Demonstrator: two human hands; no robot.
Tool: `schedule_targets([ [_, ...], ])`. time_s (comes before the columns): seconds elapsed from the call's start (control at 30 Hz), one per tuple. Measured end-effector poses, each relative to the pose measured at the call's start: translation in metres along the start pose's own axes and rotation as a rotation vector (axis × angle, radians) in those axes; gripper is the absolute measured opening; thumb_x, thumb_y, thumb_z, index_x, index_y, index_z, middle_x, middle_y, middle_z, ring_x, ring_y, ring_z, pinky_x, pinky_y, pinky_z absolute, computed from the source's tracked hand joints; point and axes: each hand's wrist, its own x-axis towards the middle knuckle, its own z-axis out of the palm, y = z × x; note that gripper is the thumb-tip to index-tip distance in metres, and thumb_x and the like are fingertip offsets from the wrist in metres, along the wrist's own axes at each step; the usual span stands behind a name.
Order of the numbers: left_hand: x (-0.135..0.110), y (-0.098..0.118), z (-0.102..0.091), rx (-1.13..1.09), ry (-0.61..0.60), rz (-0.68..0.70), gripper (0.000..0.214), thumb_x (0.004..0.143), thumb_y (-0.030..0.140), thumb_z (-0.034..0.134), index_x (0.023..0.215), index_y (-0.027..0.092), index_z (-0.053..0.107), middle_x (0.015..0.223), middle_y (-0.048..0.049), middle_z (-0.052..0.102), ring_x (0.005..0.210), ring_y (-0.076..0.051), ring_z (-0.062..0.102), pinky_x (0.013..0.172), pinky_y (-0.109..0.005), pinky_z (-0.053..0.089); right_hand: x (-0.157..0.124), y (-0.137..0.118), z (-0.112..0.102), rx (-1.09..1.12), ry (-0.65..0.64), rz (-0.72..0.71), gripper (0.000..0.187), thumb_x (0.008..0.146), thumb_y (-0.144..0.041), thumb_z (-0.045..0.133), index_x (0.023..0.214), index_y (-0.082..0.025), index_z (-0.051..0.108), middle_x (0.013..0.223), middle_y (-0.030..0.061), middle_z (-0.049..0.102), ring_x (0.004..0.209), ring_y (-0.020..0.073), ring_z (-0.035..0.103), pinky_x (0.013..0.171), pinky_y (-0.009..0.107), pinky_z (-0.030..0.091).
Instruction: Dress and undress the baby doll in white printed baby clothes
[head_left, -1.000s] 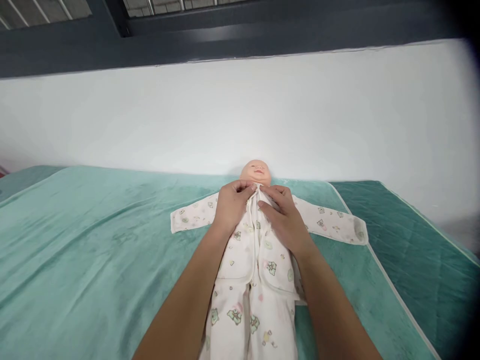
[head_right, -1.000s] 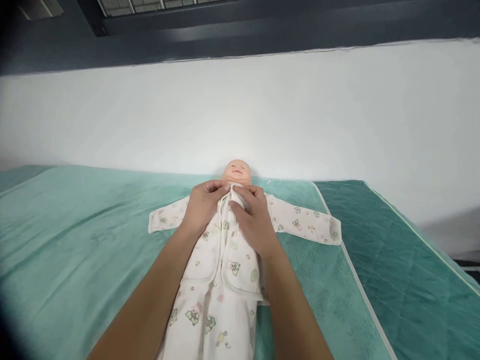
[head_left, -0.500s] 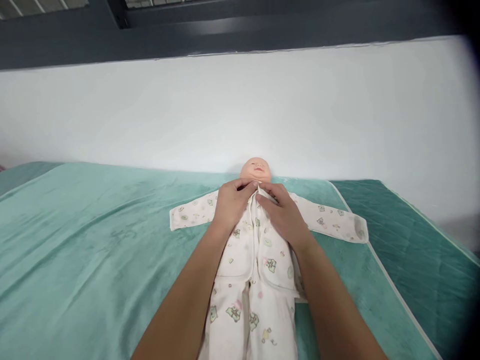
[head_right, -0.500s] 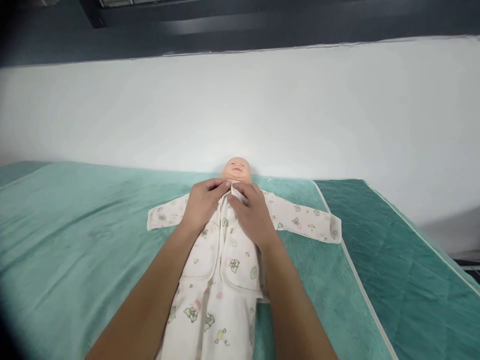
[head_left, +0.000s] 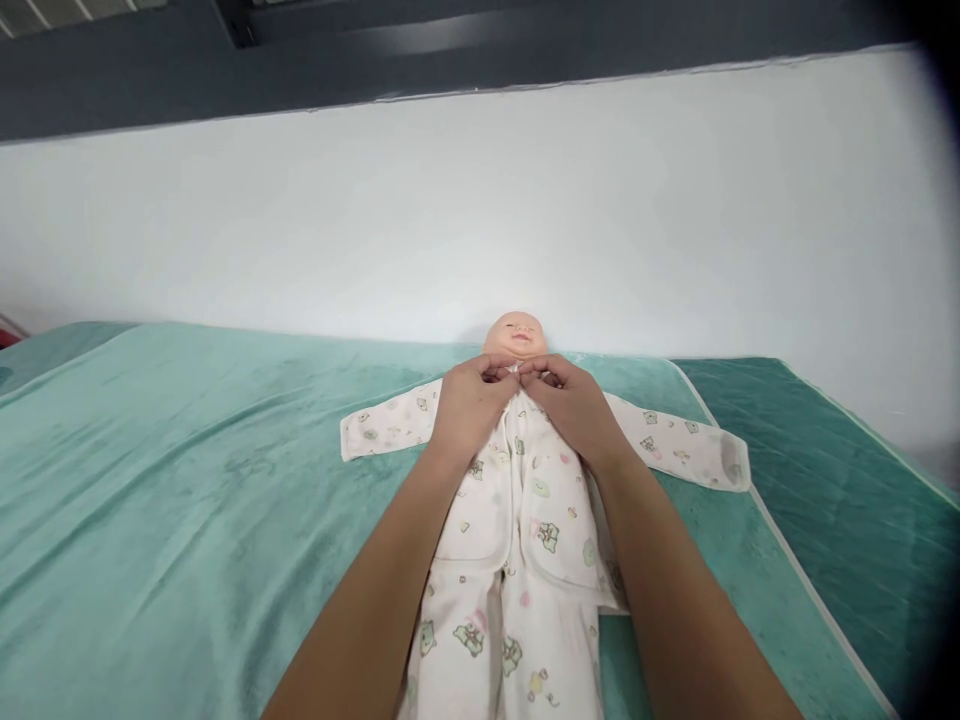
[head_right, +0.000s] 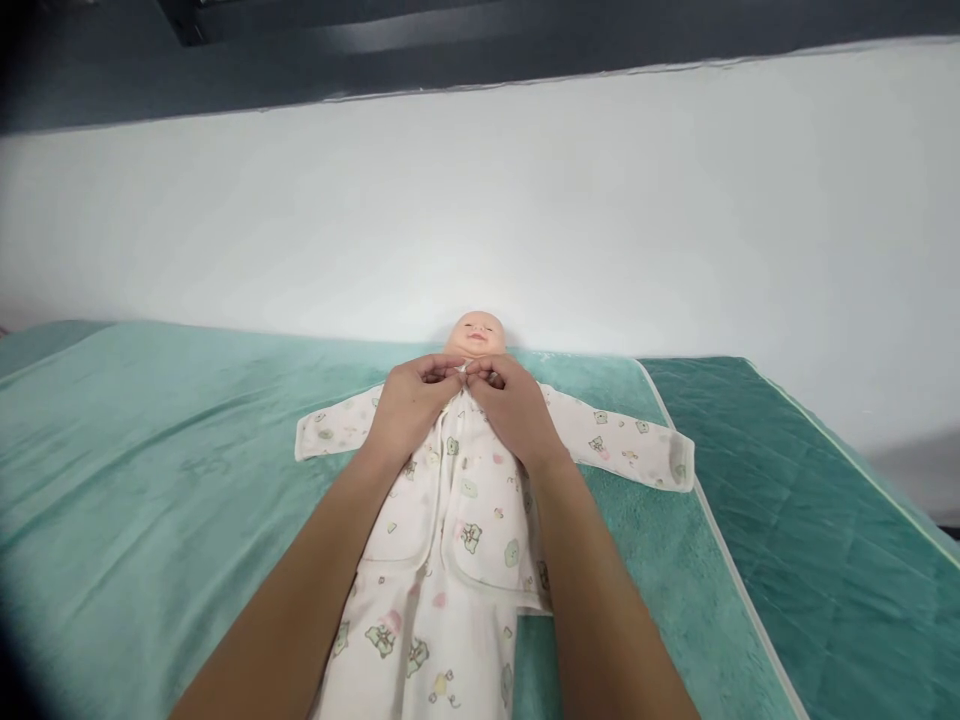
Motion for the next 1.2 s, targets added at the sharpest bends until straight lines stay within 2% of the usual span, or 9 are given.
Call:
schedule_targets([
  [0.1,-0.0005,0.0005,-0.0005,0.001,-0.021,-0.020,0.031,0.075,0.025,0.063,0.105,0.022,0.074,0.081,-0.0003,0.070,0.066,-0.011,0.058,0.059,-0.021,0.042,-0.0011,-0.0015,0.0002,-0.025,-0.009,0.034,0.020,0.079,-0.035,0.063,0.092,-0.023,0.069,0.085,-0.0011,0.061,0.071,0.0129,0.049,0.069,0.028,0.039],
  [0.33,0.0009,0.0014,-0.0010,0.034,-0.018,0.001,0.031,0.074,0.021,0.060,0.102,0.021,0.073,0.088,-0.0015,0.071,0.075,-0.012,0.062,0.066,-0.022,0.044,-0.0013,-0.0010,-0.0006,-0.022,-0.022,0.036,0.018,0.078,-0.031,0.062,0.093,-0.023,0.067,0.086,-0.0018,0.060,0.069,0.0119,0.046,0.067,0.027,0.036],
  [0.53,0.0013,-0.0010,-0.0011,0.027,-0.043,0.032,0.029,0.076,0.021,0.058,0.101,0.022,0.073,0.088,-0.0008,0.069,0.076,-0.012,0.060,0.067,-0.022,0.044,-0.0011,0.0023,-0.0004,0.009,-0.005,0.023,0.016,0.080,-0.033,0.061,0.091,-0.023,0.068,0.078,-0.0034,0.059,0.066,0.0118,0.047,0.064,0.026,0.035],
  [0.73,0.0004,-0.0003,-0.0002,0.133,0.020,0.118,0.025,0.077,0.018,0.058,0.093,0.023,0.076,0.099,-0.0017,0.064,0.082,-0.012,0.061,0.079,-0.025,0.046,-0.0007,0.0065,-0.0019,0.075,0.075,-0.001,0.016,0.082,-0.032,0.059,0.087,-0.022,0.070,0.083,-0.0018,0.066,0.074,0.0140,0.054,0.070,0.027,0.038],
  [1.0,0.0019,-0.0025,-0.0001,0.213,0.063,0.154,0.019,0.081,0.015,0.053,0.079,0.021,0.071,0.092,-0.0011,0.065,0.084,-0.014,0.062,0.080,-0.028,0.046,-0.0031,0.0021,-0.0009,0.042,0.091,-0.034,0.022,0.087,-0.037,0.058,0.081,-0.022,0.073,0.090,-0.0007,0.071,0.090,0.0177,0.060,0.082,0.028,0.040],
  [1.2,-0.0004,-0.0029,-0.0004,0.191,0.061,0.248,0.032,0.084,0.009,0.048,0.091,0.024,0.075,0.101,-0.0013,0.067,0.091,-0.013,0.064,0.085,-0.027,0.048,-0.0045,0.0002,-0.0003,0.011,0.106,-0.065,0.025,0.089,-0.038,0.058,0.079,-0.021,0.075,0.085,-0.0009,0.069,0.083,0.0159,0.058,0.077,0.028,0.039],
])
